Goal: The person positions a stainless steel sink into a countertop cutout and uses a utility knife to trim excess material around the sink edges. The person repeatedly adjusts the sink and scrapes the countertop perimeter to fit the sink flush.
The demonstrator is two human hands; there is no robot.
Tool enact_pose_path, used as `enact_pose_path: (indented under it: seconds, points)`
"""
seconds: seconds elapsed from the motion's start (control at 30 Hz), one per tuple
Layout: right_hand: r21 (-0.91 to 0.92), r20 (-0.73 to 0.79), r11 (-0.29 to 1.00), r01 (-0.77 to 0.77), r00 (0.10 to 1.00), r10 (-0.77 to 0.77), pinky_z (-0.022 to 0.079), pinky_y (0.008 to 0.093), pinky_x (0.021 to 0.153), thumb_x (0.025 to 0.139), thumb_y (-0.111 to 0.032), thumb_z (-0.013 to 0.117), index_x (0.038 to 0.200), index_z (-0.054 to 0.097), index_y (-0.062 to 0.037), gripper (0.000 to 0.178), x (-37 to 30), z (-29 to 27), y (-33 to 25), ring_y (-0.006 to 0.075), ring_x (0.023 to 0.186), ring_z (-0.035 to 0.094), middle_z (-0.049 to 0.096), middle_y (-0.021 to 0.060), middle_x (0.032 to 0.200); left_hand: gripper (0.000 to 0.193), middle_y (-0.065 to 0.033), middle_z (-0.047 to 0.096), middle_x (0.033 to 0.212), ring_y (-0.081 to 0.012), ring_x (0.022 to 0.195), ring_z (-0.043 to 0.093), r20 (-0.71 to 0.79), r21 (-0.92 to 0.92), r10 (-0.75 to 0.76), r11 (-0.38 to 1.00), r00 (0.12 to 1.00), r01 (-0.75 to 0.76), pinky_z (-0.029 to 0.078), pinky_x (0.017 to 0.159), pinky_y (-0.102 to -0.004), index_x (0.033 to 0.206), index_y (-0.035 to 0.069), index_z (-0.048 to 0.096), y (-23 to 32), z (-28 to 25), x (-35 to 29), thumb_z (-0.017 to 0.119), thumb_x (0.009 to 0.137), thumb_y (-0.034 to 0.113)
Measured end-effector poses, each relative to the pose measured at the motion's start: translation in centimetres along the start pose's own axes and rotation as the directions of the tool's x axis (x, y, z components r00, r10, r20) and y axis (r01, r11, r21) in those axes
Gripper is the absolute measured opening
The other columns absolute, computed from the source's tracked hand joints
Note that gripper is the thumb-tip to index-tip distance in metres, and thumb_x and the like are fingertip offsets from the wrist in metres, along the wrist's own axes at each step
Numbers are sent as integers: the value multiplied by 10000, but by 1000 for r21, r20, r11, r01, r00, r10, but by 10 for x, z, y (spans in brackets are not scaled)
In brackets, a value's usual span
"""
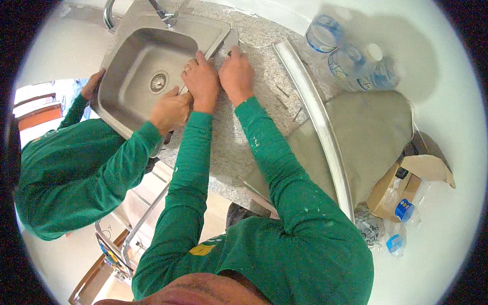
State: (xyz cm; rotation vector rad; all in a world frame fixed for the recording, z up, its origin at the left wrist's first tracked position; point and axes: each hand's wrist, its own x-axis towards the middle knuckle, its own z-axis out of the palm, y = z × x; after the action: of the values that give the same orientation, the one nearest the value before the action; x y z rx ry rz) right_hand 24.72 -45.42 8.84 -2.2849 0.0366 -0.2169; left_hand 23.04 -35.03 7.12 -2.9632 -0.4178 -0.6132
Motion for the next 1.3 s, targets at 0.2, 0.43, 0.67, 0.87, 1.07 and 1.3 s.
enact_pose_path:
  seconds: [0.2,0.43,0.67,0.87,1.07,1.3]
  points:
    - [-65,28,997,-32,999,34,573,582,876,972,-214,652,1268,679,-28,351,14,-5,12,491,1000,722,750,286,1079,491,-158,695,1095,-350,1065,679,122,-59,-11,998,993,19,509,889,-519,1417,26,598,7,-27,11,626,1041,340]
    - [-133,185,991,27,983,-2,582,588,887,949,-223,657,1140,738,-18,291,47,-29,21,492,984,729,761,278,1061,561,-278,507,1542,-432,1432,500,-113,-260,282,917,953,-303,374,1216,-549,1528,-37,498,1,-45,-44,602,1016,166]
    - [58,79,998,17,997,-21,567,580,928,945,-212,653,1172,716,-6,312,36,-21,30,495,1057,705,745,289,1081,585,-216,548,1486,-414,1344,536,-57,-540,394,761,917,-360,432,1139,-529,1524,41,529,-15,-68,-122,624,947,55]
    - [-119,122,980,158,982,-144,571,608,874,965,-240,644,1318,638,-40,406,14,-36,37,502,975,717,731,281,1072,607,-167,604,1332,-371,1183,581,1,-515,432,773,902,-370,475,1025,-503,1522,56,533,-20,-59,-122,628,923,67]
    - [-220,154,963,158,980,-126,591,594,800,1018,-281,628,1378,609,-66,420,13,-41,34,482,906,737,721,257,1053,634,-188,609,1324,-383,1187,582,69,-572,443,752,894,-328,470,1047,-499,1529,38,519,-8,-64,-119,622,904,45]
    - [-265,96,946,185,982,-164,605,566,741,1028,-290,632,1375,599,-53,422,14,-33,34,450,865,750,728,246,996,688,-164,610,1256,-341,1138,587,59,-540,443,768,894,-345,478,995,-471,1553,41,502,-8,-64,-122,628,877,66]
